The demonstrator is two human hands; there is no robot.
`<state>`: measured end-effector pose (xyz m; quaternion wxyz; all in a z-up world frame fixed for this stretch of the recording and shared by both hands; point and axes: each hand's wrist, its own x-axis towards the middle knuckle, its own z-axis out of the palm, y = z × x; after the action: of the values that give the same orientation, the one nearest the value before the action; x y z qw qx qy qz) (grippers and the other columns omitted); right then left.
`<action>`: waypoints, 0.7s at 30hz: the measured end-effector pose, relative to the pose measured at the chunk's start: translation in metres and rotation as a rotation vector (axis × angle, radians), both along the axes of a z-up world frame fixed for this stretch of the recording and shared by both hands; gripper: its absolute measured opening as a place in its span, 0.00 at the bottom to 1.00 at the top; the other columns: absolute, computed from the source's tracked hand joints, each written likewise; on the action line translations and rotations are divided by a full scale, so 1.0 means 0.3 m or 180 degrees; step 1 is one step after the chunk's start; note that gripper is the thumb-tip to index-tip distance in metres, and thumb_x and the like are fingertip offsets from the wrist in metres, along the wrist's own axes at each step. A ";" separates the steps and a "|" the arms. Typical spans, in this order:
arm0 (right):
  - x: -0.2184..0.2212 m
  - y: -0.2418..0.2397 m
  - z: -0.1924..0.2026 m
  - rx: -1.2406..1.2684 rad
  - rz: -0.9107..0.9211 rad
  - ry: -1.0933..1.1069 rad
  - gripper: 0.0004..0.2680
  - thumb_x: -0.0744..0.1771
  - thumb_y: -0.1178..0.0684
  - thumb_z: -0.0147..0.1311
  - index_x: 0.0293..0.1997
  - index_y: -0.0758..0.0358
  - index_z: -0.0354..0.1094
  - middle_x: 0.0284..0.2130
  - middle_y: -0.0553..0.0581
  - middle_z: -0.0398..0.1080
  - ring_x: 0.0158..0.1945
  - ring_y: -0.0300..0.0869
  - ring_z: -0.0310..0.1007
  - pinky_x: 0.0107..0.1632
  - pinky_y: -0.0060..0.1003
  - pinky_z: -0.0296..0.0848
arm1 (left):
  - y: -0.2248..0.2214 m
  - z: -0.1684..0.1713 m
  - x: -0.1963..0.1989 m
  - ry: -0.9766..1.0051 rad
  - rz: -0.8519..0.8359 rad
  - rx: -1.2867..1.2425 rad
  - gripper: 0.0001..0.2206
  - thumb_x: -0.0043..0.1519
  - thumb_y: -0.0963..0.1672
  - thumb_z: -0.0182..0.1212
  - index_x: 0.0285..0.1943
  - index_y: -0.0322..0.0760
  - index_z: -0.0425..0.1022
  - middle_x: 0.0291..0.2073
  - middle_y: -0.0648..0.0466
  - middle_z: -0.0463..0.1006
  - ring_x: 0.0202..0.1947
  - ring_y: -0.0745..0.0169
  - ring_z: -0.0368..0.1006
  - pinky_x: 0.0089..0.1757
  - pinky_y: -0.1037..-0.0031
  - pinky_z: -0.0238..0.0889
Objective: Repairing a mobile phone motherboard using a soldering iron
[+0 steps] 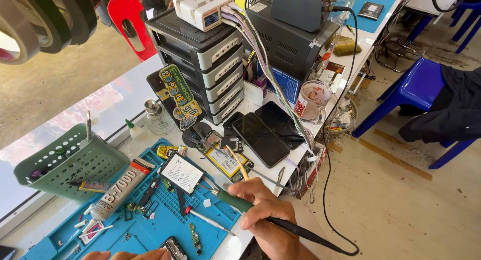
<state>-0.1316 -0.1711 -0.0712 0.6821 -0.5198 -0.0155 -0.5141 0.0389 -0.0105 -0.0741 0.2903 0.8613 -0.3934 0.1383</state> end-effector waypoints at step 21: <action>-0.049 -0.043 -0.163 0.0377 0.0066 -0.0153 0.08 0.68 0.60 0.57 0.52 0.69 0.72 0.55 0.78 0.71 0.44 0.61 0.84 0.46 0.40 0.88 | 0.037 0.233 -0.108 0.0296 -0.0987 -0.1197 0.04 0.56 0.43 0.73 0.32 0.48 0.82 0.21 0.62 0.76 0.20 0.69 0.69 0.51 0.56 0.55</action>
<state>-0.1462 -0.1842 -0.1202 0.7164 -0.4658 -0.0067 -0.5194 0.0064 0.0007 -0.0041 0.4810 0.7269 -0.4744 0.1231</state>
